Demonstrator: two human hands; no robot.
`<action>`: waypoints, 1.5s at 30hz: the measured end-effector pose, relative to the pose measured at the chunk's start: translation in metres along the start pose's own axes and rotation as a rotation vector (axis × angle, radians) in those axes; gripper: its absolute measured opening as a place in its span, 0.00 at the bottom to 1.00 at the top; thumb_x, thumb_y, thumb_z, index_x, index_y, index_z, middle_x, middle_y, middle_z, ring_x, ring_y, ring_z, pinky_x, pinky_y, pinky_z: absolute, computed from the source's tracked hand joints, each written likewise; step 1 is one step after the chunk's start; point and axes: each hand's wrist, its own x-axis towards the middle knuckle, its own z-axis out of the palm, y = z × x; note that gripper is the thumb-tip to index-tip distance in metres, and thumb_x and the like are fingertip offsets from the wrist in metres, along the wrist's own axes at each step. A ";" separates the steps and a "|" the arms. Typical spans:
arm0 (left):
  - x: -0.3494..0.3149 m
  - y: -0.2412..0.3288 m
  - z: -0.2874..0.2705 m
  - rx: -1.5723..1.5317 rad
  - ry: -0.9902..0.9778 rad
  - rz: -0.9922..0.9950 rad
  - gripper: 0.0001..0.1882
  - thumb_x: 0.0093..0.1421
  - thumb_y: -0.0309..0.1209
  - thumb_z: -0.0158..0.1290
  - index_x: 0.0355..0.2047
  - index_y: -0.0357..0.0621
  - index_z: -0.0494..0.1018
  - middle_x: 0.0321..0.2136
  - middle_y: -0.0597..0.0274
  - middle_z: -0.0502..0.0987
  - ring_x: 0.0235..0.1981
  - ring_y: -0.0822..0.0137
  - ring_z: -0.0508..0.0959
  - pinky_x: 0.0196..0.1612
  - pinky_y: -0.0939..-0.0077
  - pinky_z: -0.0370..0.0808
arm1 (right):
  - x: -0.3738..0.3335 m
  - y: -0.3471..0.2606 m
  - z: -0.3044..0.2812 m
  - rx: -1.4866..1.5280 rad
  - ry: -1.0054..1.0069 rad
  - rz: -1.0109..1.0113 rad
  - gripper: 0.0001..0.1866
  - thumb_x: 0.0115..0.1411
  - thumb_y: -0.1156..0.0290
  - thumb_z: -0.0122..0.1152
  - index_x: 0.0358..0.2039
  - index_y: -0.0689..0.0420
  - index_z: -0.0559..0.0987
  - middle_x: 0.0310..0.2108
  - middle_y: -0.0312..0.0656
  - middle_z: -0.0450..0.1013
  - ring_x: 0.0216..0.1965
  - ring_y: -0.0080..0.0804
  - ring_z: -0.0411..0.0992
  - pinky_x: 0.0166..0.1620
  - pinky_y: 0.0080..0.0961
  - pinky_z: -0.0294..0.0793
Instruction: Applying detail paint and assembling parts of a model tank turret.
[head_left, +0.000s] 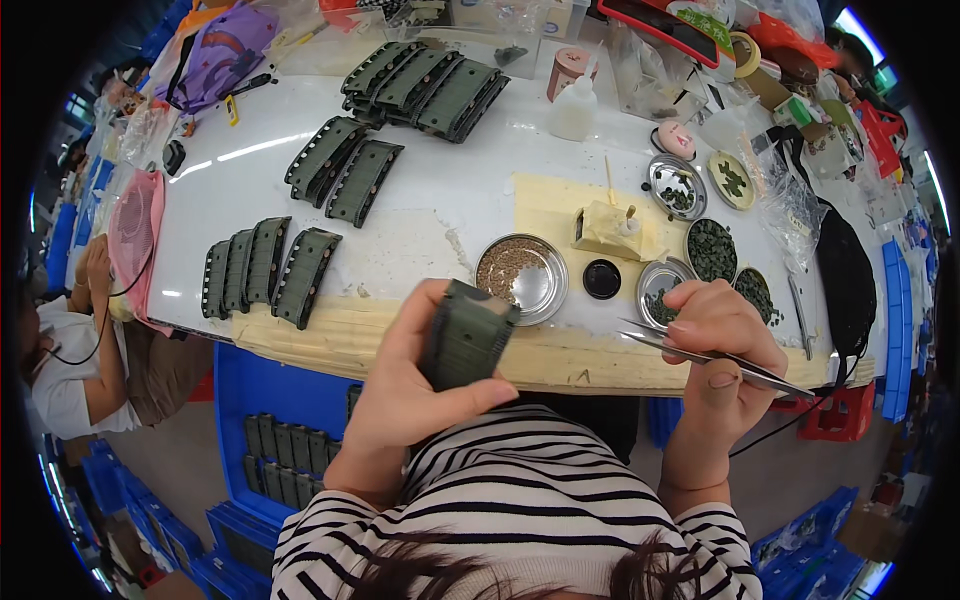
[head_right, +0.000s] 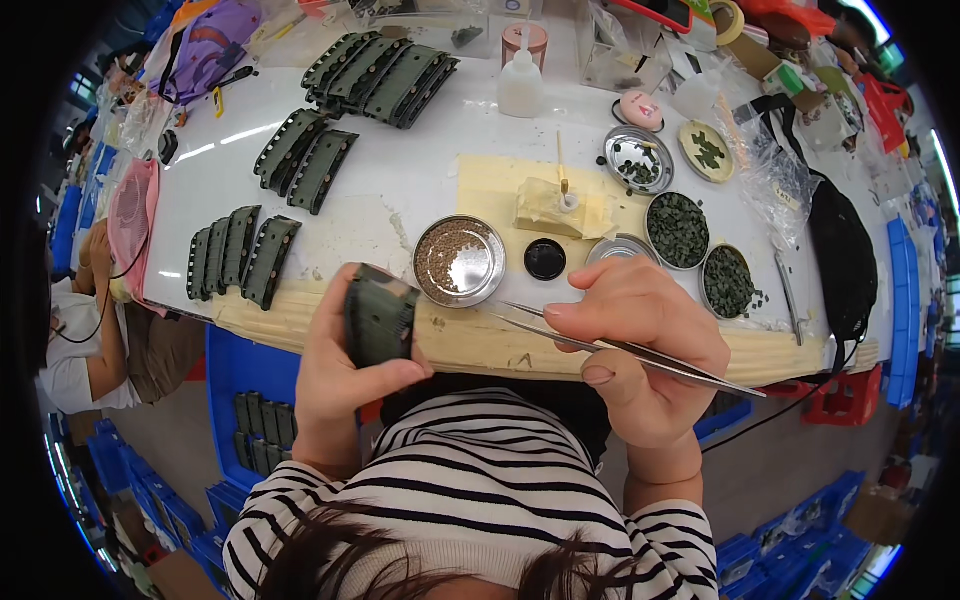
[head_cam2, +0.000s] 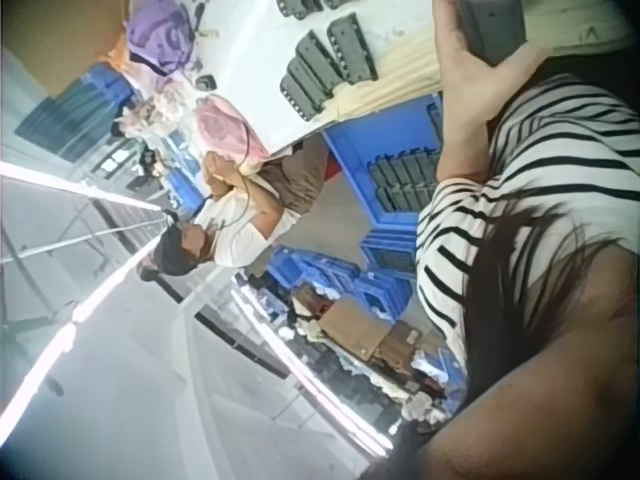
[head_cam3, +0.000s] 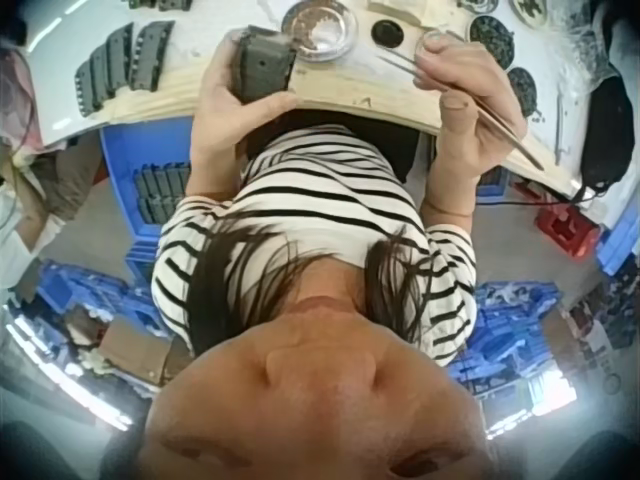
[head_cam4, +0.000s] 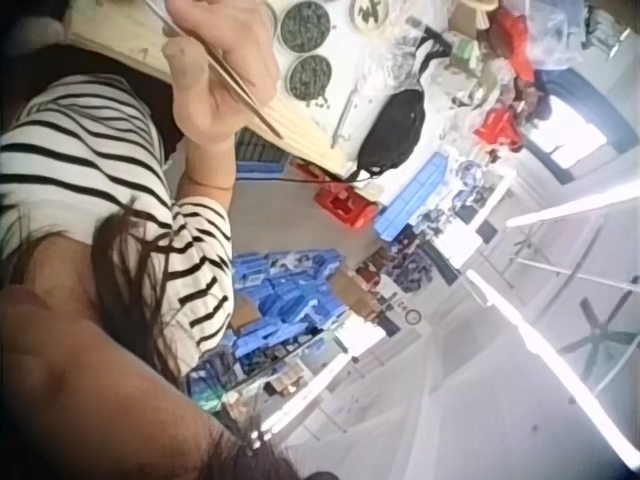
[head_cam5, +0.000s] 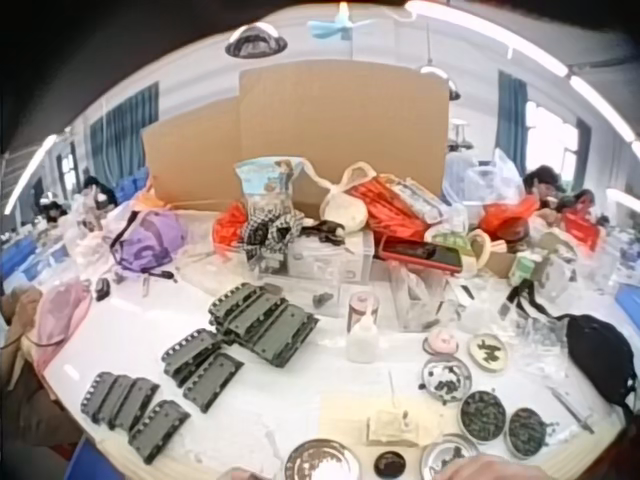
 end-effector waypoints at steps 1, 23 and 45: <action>-0.001 0.005 -0.006 0.139 0.117 0.066 0.31 0.47 0.21 0.65 0.50 0.38 0.62 0.39 0.60 0.74 0.41 0.73 0.73 0.44 0.80 0.70 | -0.002 0.001 0.000 -0.004 0.007 0.015 0.20 0.56 0.55 0.64 0.30 0.64 0.82 0.21 0.39 0.74 0.27 0.31 0.71 0.42 0.34 0.72; 0.002 0.009 -0.068 1.440 0.790 0.283 0.22 0.53 0.35 0.62 0.45 0.39 0.70 0.50 0.47 0.70 0.55 0.46 0.67 0.55 0.58 0.66 | -0.008 0.007 0.001 -0.022 -0.071 0.088 0.15 0.51 0.63 0.65 0.30 0.65 0.82 0.21 0.41 0.74 0.27 0.33 0.71 0.35 0.26 0.70; 0.064 0.022 -0.073 1.345 0.495 0.443 0.14 0.50 0.26 0.61 0.32 0.38 0.66 0.36 0.54 0.76 0.32 0.58 0.76 0.37 0.71 0.73 | -0.011 0.008 -0.001 -0.056 -0.286 0.115 0.07 0.55 0.72 0.62 0.34 0.59 0.79 0.32 0.46 0.79 0.32 0.37 0.75 0.37 0.27 0.72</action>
